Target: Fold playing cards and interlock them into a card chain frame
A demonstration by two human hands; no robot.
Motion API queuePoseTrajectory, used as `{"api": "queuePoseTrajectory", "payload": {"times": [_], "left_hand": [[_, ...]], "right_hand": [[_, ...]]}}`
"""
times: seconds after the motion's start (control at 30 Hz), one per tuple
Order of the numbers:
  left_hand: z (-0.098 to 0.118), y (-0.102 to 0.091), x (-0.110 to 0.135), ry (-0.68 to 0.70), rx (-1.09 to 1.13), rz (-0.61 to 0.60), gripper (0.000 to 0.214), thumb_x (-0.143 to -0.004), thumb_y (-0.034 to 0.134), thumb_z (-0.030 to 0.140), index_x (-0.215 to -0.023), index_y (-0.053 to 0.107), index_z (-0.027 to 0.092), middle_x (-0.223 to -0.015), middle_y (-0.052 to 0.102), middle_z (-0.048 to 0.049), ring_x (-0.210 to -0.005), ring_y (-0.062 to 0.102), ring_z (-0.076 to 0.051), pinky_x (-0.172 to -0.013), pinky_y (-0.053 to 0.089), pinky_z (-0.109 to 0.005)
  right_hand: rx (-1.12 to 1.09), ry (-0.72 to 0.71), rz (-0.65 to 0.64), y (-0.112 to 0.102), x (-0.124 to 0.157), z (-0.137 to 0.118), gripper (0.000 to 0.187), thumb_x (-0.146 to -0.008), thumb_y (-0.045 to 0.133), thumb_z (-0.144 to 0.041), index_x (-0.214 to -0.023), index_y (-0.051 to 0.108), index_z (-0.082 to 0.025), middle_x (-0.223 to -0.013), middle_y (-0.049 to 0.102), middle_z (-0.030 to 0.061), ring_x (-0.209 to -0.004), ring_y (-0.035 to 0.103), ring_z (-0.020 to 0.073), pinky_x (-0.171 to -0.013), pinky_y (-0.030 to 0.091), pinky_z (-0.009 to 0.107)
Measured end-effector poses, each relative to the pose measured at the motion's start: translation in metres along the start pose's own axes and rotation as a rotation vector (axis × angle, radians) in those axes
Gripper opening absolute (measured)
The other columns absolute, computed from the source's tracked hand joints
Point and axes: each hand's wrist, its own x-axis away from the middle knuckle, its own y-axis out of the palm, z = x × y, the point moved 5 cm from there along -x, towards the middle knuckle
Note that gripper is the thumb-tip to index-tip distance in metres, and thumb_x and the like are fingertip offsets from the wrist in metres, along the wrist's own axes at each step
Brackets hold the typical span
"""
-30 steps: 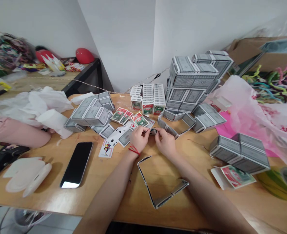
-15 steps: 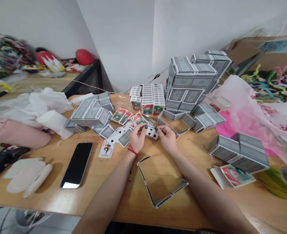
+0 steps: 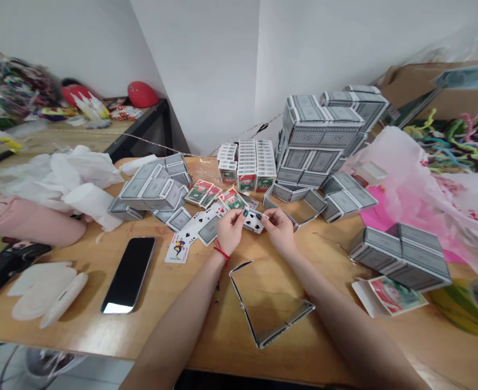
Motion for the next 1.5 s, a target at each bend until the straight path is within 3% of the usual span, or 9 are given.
{"api": "queuePoseTrajectory", "payload": {"times": [0.17, 0.43, 0.77, 1.5], "left_hand": [[-0.0007, -0.0034, -0.0007, 0.016, -0.03, 0.054, 0.02, -0.077, 0.053, 0.03, -0.083, 0.063, 0.014, -0.079, 0.066, -0.0041, -0.071, 0.059, -0.013, -0.067, 0.047, -0.023], [-0.0017, -0.0039, -0.0017, -0.007, -0.01, 0.057, 0.022, -0.076, 0.054, 0.029, -0.087, 0.065, 0.014, -0.086, 0.068, -0.0057, -0.079, 0.061, -0.015, -0.073, 0.048, -0.027], [-0.0036, -0.0072, -0.0023, -0.002, -0.049, 0.086, 0.023, -0.076, 0.054, 0.026, -0.094, 0.066, 0.016, -0.098, 0.066, -0.0064, -0.091, 0.061, -0.019, -0.085, 0.047, -0.034], [-0.0008, -0.0069, -0.0009, 0.087, -0.179, 0.044, 0.028, -0.079, 0.048, 0.021, -0.103, 0.062, 0.019, -0.102, 0.065, -0.0056, -0.089, 0.062, -0.017, -0.082, 0.049, -0.031]], "right_hand": [[-0.017, 0.006, 0.046, -0.0012, -0.0007, 0.0009, 0.029, -0.064, 0.063, -0.045, -0.072, 0.049, -0.02, -0.063, 0.052, -0.0023, -0.053, 0.048, 0.011, -0.051, 0.041, 0.024], [-0.191, 0.098, 0.031, 0.001, -0.002, 0.0036, 0.03, -0.058, 0.069, -0.041, -0.069, 0.052, -0.019, -0.061, 0.054, -0.0023, -0.055, 0.051, 0.0112, -0.053, 0.043, 0.024], [-0.211, 0.186, -0.001, -0.0002, -0.0014, 0.0075, 0.033, -0.053, 0.073, -0.044, -0.059, 0.051, -0.019, -0.054, 0.058, -0.0017, -0.048, 0.054, 0.0123, -0.05, 0.045, 0.026], [-0.16, 0.165, -0.048, 0.0015, 0.0021, 0.0001, 0.032, -0.053, 0.073, -0.043, -0.054, 0.052, -0.019, -0.049, 0.059, -0.0002, -0.046, 0.054, 0.0135, -0.05, 0.044, 0.027]]}}
